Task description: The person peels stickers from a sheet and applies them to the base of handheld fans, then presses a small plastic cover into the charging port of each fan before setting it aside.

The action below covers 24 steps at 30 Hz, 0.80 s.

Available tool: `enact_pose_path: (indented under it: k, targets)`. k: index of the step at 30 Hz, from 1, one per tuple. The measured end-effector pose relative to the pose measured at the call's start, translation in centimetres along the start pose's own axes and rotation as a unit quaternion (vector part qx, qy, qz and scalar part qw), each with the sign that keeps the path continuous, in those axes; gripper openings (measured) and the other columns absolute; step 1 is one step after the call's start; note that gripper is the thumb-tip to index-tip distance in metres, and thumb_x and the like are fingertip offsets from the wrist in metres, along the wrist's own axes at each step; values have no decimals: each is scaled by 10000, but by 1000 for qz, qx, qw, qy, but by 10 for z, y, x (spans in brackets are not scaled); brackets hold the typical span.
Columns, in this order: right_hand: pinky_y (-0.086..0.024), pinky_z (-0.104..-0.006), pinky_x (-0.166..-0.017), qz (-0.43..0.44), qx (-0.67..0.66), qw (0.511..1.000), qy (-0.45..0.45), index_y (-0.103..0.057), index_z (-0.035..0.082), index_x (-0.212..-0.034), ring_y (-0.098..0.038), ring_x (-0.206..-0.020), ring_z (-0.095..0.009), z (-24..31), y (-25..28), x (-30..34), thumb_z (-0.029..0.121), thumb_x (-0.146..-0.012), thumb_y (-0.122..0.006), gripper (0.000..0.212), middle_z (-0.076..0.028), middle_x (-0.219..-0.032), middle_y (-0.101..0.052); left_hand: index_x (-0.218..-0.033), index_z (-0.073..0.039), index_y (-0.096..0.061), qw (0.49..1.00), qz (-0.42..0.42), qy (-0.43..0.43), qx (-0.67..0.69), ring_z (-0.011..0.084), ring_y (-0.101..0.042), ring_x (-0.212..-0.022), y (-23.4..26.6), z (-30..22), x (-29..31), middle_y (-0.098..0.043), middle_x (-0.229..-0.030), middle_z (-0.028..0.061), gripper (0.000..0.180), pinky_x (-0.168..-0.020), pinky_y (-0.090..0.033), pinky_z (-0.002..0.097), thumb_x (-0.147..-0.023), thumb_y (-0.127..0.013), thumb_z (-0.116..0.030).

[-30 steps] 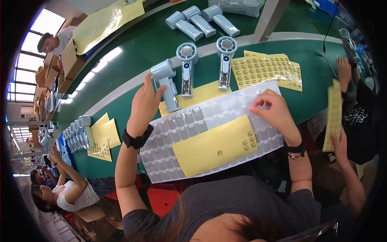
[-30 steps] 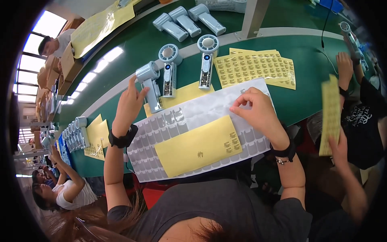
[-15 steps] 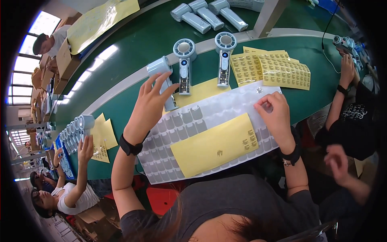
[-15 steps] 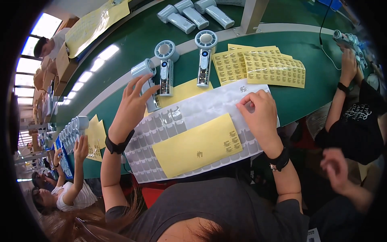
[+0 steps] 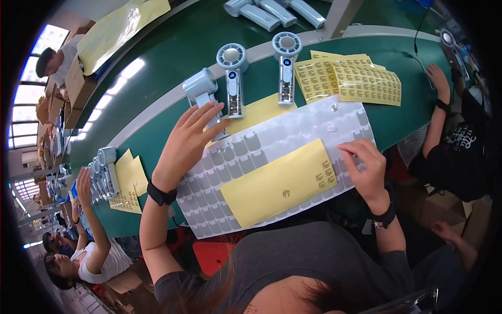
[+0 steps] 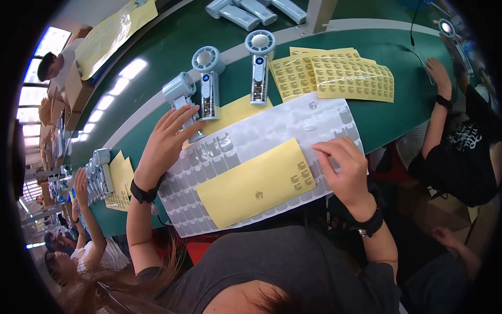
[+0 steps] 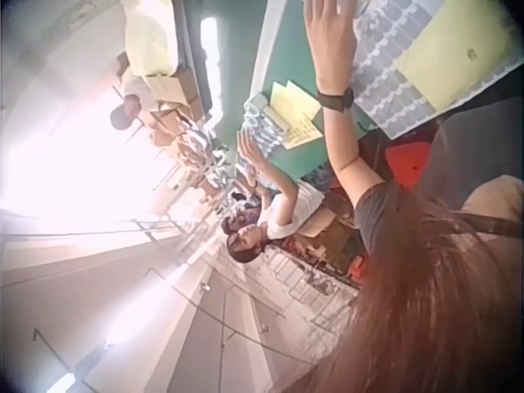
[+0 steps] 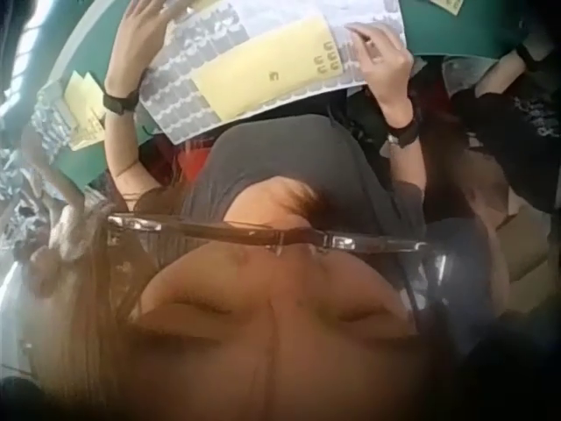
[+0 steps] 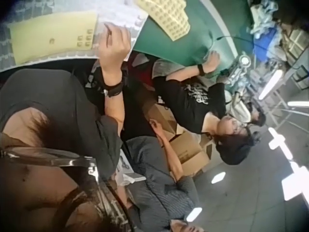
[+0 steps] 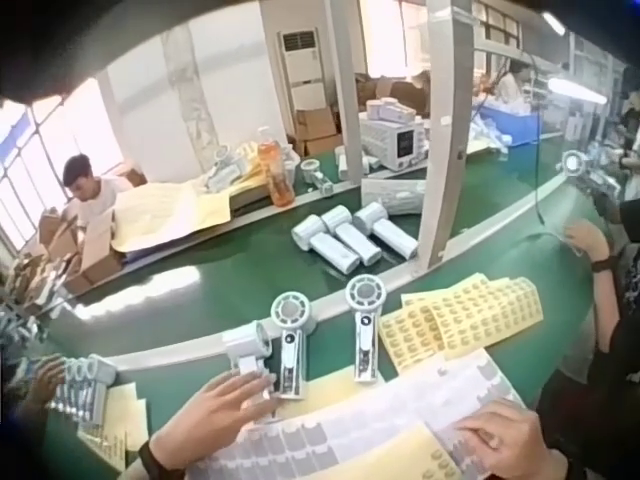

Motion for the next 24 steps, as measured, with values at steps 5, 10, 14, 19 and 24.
enact_pose_path:
  k: [5,10,14,19,24]
  targets:
    - [-494,-298,-645,44,-5,999,-2,-687,6,-953,-635,-735,-213,6,7,-40,-33,-830,-672,129,-100,-833,-642,-1240,-169,-630,994,-50,18,94,280,-522,-1264,12,6,-24,-554,-1379,68,520,-1048,-435,425,-748,-678,-10]
    - [-499,-304,-657,132,-23,991,5,-687,10,-960,-632,-736,-228,7,-20,-43,-25,-829,-674,136,-100,-854,-635,-1216,-169,-615,986,-120,-117,3,267,-540,-1235,25,-47,-94,-547,-1373,55,457,-1031,-445,421,-790,-655,-7]
    - [-502,-316,-686,134,-18,991,-19,-693,23,-959,-626,-785,-241,-7,-18,-22,-21,-805,-689,160,-100,-883,-625,-1240,-180,-605,967,-121,-220,-38,249,-547,-1236,9,-64,-133,-556,-1371,43,468,-1062,-434,435,-804,-650,-16]
    - [-494,-343,-730,26,70,997,-27,-702,40,-921,-599,-875,-267,-31,14,15,-17,-764,-721,169,-97,-948,-617,-1203,-158,-606,964,-149,-217,-38,233,-570,-1214,13,-54,-141,-617,-1253,50,394,-1078,-419,410,-822,-664,-80]
    - [-477,-378,-801,3,131,991,27,-722,61,-918,-575,-932,-294,-19,15,27,-18,-731,-746,204,-93,-1015,-620,-1187,-126,-609,948,-191,-77,243,219,-591,-1188,33,-18,-128,-642,-1228,48,383,-1093,-396,377,-823,-698,-46]
Point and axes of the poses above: each hand's wrist, its own x-axis away from the middle knuckle, its own y-axis out of the back of the hand, z = x × y, the point moved 8 cm from there along -x, towards the middle knuckle
